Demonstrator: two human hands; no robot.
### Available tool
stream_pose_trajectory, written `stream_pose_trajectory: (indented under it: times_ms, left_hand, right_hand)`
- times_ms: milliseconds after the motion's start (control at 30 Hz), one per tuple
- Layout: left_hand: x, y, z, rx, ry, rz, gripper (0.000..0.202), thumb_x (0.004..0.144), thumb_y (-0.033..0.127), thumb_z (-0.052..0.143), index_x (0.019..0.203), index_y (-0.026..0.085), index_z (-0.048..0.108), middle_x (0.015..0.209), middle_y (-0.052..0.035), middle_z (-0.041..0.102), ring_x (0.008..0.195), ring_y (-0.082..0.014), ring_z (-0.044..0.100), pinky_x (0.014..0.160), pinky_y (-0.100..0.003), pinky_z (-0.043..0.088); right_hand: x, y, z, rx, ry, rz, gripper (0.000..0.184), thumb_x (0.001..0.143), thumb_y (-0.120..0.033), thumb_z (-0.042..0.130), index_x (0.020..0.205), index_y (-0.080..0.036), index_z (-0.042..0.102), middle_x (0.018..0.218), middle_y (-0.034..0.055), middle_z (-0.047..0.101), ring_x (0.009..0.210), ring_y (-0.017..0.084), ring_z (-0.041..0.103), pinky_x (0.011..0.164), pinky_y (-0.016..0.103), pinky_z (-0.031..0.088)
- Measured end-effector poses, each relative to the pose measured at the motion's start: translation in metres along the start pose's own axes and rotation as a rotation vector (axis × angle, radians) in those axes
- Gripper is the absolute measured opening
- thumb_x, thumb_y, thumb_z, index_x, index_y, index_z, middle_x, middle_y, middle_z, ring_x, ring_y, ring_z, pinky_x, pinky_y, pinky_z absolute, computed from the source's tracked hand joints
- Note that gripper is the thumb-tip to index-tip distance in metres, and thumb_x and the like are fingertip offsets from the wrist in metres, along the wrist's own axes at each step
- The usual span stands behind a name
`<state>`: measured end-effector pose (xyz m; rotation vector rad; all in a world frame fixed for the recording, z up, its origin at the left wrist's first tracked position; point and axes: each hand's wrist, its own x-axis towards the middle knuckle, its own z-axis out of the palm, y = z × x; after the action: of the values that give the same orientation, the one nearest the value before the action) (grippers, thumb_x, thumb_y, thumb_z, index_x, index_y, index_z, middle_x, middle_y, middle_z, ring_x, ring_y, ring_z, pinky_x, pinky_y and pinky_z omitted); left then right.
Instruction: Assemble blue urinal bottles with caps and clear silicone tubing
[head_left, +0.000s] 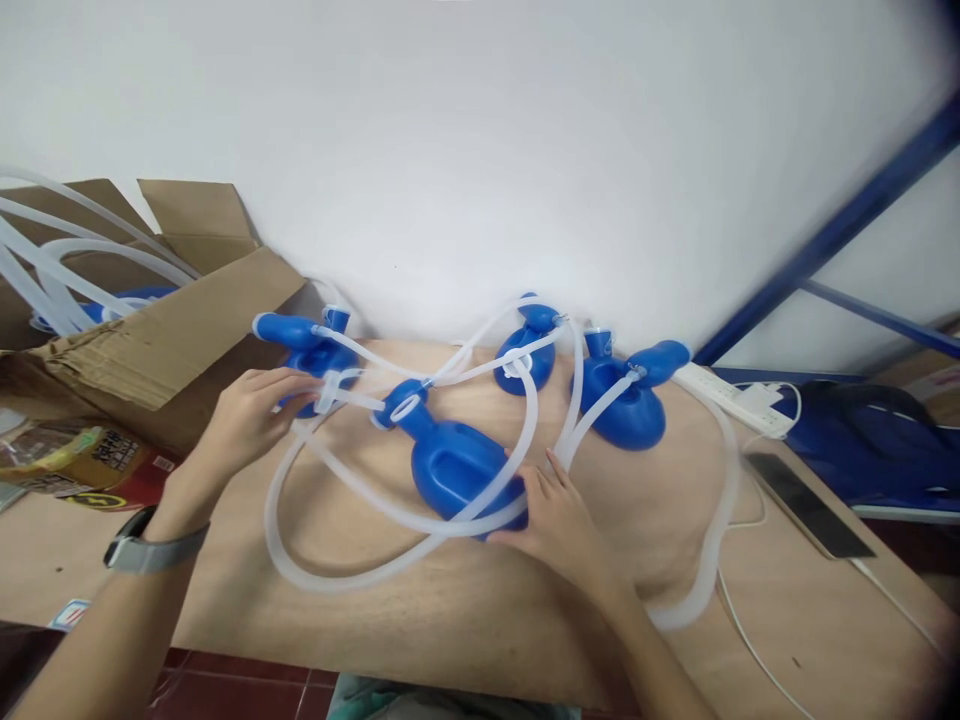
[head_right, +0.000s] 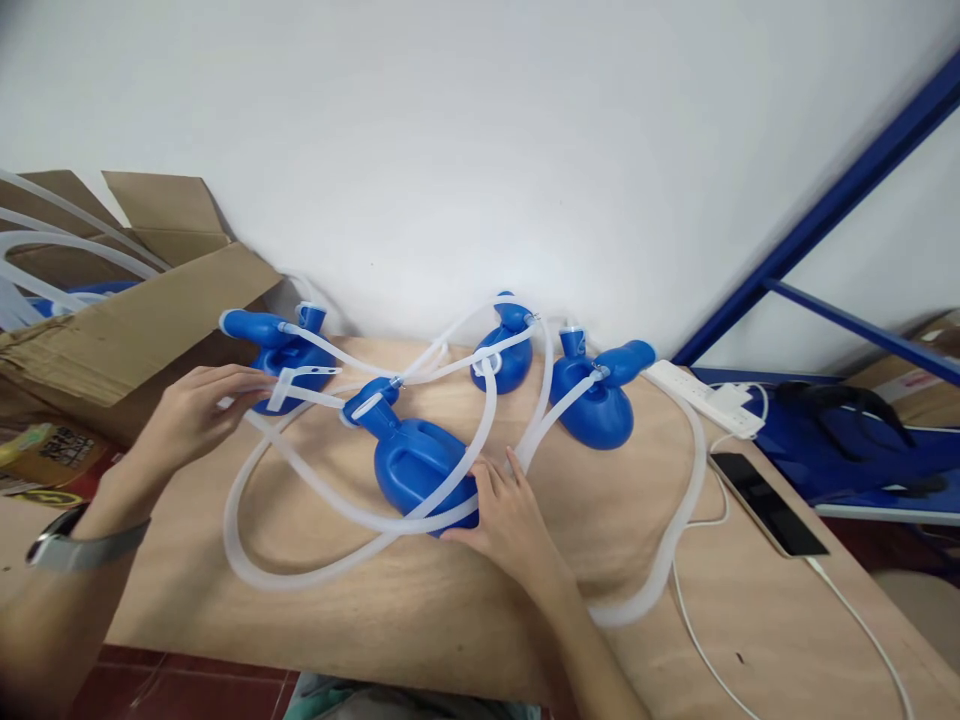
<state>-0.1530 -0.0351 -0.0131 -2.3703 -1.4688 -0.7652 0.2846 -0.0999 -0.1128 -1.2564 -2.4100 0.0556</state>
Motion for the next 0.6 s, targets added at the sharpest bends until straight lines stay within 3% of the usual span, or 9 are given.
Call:
stream_pose_trajectory:
  times_ms: [100, 167, 233, 300, 400, 500, 600]
  left_hand:
    - [0.012, 0.011, 0.029, -0.054, -0.039, 0.064, 0.037, 0.108, 0.041, 0.048, 0.101, 0.020, 0.078, 0.107, -0.0100, 0.083, 0.098, -0.0266, 0.076, 0.087, -0.038, 0.050]
    - [0.015, 0.026, 0.047, -0.164, -0.087, 0.122, 0.036, 0.108, 0.037, 0.047, 0.102, 0.020, 0.078, 0.108, -0.0103, 0.083, 0.098, -0.0254, 0.076, 0.089, -0.038, 0.051]
    - [0.013, 0.041, 0.057, -0.266, -0.149, 0.157, 0.034, 0.109, 0.032, 0.046, 0.105, 0.020, 0.077, 0.111, -0.0105, 0.082, 0.100, -0.0239, 0.076, 0.092, -0.037, 0.053]
    - [0.009, 0.053, 0.056, -0.341, -0.220, 0.169, 0.033, 0.109, 0.030, 0.046, 0.105, 0.019, 0.077, 0.110, -0.0105, 0.081, 0.101, -0.0234, 0.076, 0.092, -0.036, 0.054]
    - [0.003, 0.064, 0.042, -0.412, -0.303, 0.148, 0.031, 0.108, 0.033, 0.047, 0.107, 0.020, 0.075, 0.120, -0.0117, 0.079, 0.112, -0.0251, 0.074, 0.097, -0.037, 0.057]
    - [0.001, 0.067, 0.030, -0.460, -0.378, 0.082, 0.030, 0.106, 0.043, 0.054, 0.112, 0.020, 0.072, 0.144, -0.0138, 0.069, 0.132, -0.0295, 0.066, 0.110, -0.042, 0.053]
    - [0.002, 0.065, 0.027, -0.525, -0.505, -0.009, 0.040, 0.098, 0.057, 0.068, 0.118, 0.021, 0.068, 0.138, -0.0120, 0.072, 0.126, -0.0299, 0.069, 0.104, -0.040, 0.057]
  right_hand:
    - [0.004, 0.007, -0.001, 0.043, -0.042, -0.017, 0.093, 0.082, -0.047, 0.088, 0.157, -0.019, 0.041, 0.148, 0.0201, 0.065, 0.138, 0.039, 0.063, 0.127, 0.072, 0.033]
    - [0.007, 0.014, -0.005, 0.083, -0.101, -0.082, 0.097, 0.086, -0.043, 0.084, 0.165, -0.025, 0.031, 0.157, 0.0168, 0.059, 0.143, 0.036, 0.060, 0.130, 0.072, 0.027]
    - [0.009, 0.020, -0.009, 0.109, -0.140, -0.115, 0.098, 0.086, -0.044, 0.083, 0.167, -0.027, 0.030, 0.159, 0.0154, 0.058, 0.145, 0.036, 0.059, 0.130, 0.072, 0.025]
    - [0.010, 0.023, -0.010, 0.121, -0.147, -0.102, 0.104, 0.082, -0.053, 0.086, 0.166, -0.023, 0.034, 0.158, 0.0178, 0.058, 0.145, 0.039, 0.058, 0.129, 0.073, 0.027]
    - [0.013, 0.022, -0.005, 0.118, -0.112, -0.049, 0.111, 0.073, -0.064, 0.088, 0.161, -0.014, 0.041, 0.155, 0.0242, 0.059, 0.140, 0.044, 0.060, 0.121, 0.071, 0.041]
    - [0.015, 0.018, 0.002, 0.114, -0.104, -0.007, 0.107, 0.072, -0.064, 0.088, 0.157, -0.013, 0.048, 0.153, 0.0259, 0.061, 0.135, 0.044, 0.064, 0.110, 0.063, 0.052]
    - [0.017, 0.018, 0.004, 0.120, -0.117, 0.007, 0.105, 0.070, -0.064, 0.090, 0.154, -0.014, 0.051, 0.153, 0.0254, 0.061, 0.133, 0.043, 0.065, 0.108, 0.060, 0.052]
